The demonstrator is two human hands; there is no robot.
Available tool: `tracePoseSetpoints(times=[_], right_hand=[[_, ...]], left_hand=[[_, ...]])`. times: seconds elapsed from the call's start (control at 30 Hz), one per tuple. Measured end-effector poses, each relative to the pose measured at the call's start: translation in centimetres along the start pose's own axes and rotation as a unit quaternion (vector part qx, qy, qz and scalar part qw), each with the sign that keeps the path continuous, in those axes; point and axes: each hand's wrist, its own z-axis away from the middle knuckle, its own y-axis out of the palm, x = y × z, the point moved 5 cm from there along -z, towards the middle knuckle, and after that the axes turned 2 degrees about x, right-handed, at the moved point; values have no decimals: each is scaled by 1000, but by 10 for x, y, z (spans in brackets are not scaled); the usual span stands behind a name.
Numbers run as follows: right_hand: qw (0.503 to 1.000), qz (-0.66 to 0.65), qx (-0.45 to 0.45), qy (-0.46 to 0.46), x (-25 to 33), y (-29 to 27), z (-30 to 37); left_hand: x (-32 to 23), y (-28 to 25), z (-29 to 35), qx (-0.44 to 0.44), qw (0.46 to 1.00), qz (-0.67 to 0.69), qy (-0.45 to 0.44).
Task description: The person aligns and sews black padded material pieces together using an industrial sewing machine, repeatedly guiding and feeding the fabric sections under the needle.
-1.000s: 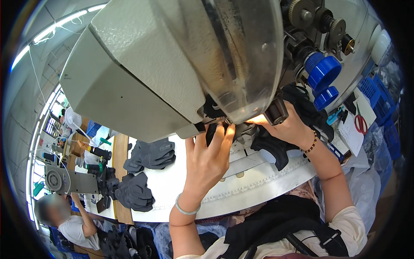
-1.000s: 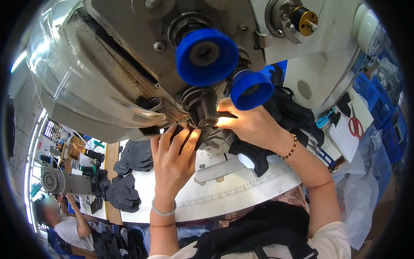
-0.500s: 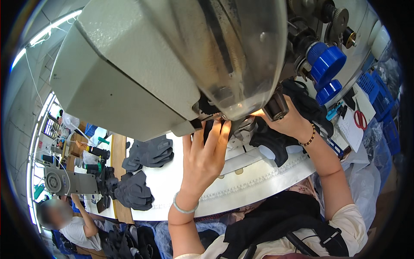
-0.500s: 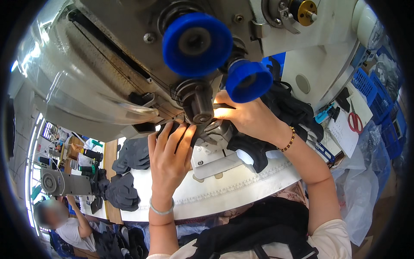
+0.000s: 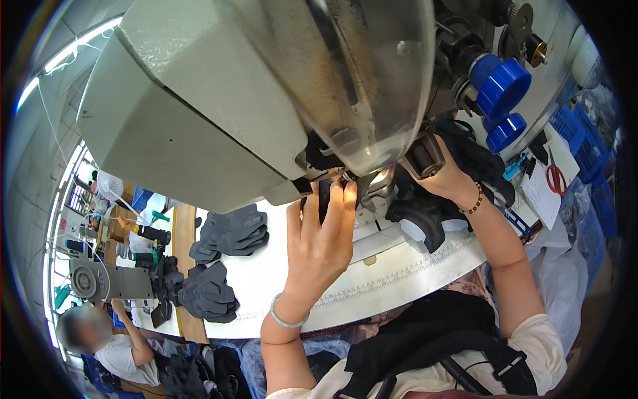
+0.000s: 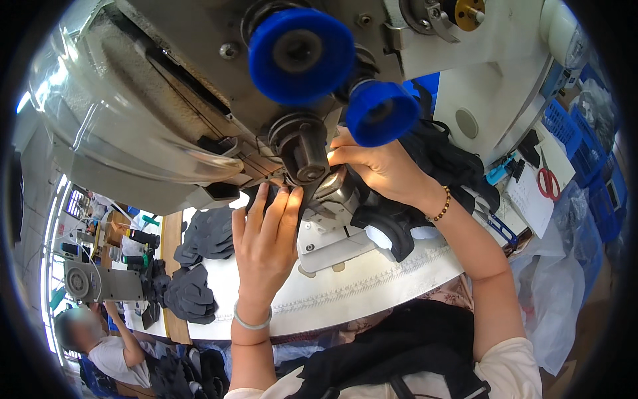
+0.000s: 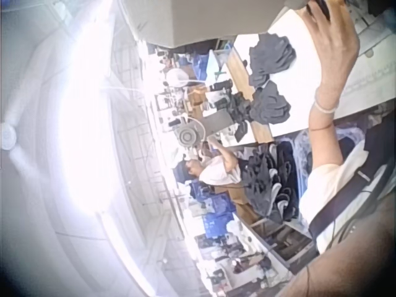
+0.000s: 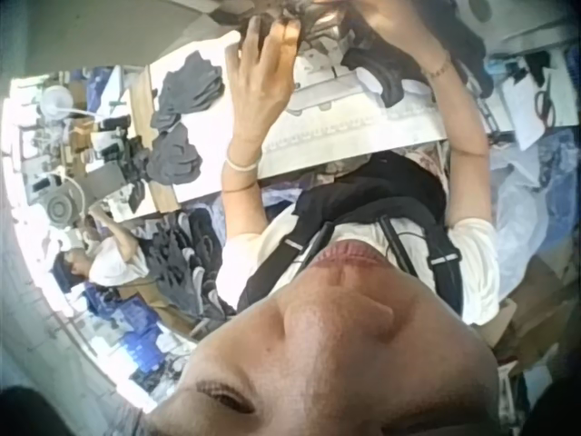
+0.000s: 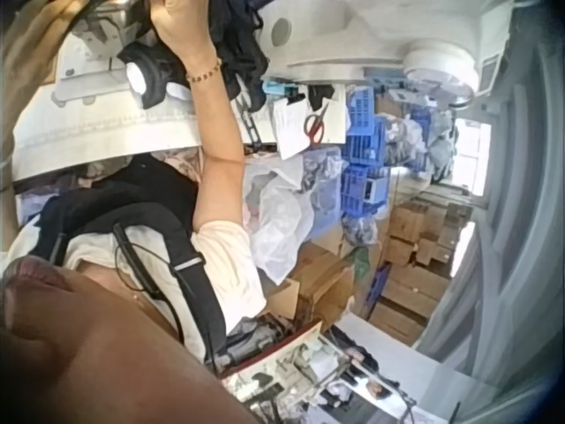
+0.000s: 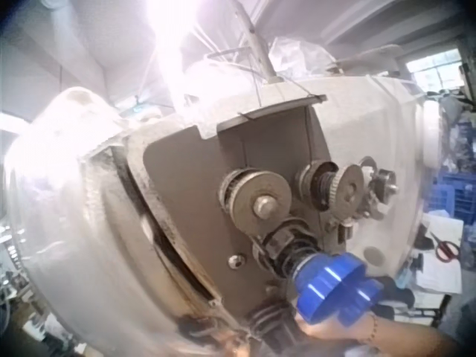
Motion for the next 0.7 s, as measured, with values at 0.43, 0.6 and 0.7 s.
tracePoseSetpoints(times=[0.43, 0.6, 0.7], right_hand=[[976, 195, -73, -63, 21, -2, 1], [979, 163, -99, -72, 23, -4, -1], [984, 138, -100, -55, 20, -4, 1]], left_hand=[[41, -9, 4, 47, 980, 192, 18], [39, -3, 4, 59, 965, 257, -1], [39, 3, 4, 76, 946, 314, -16]])
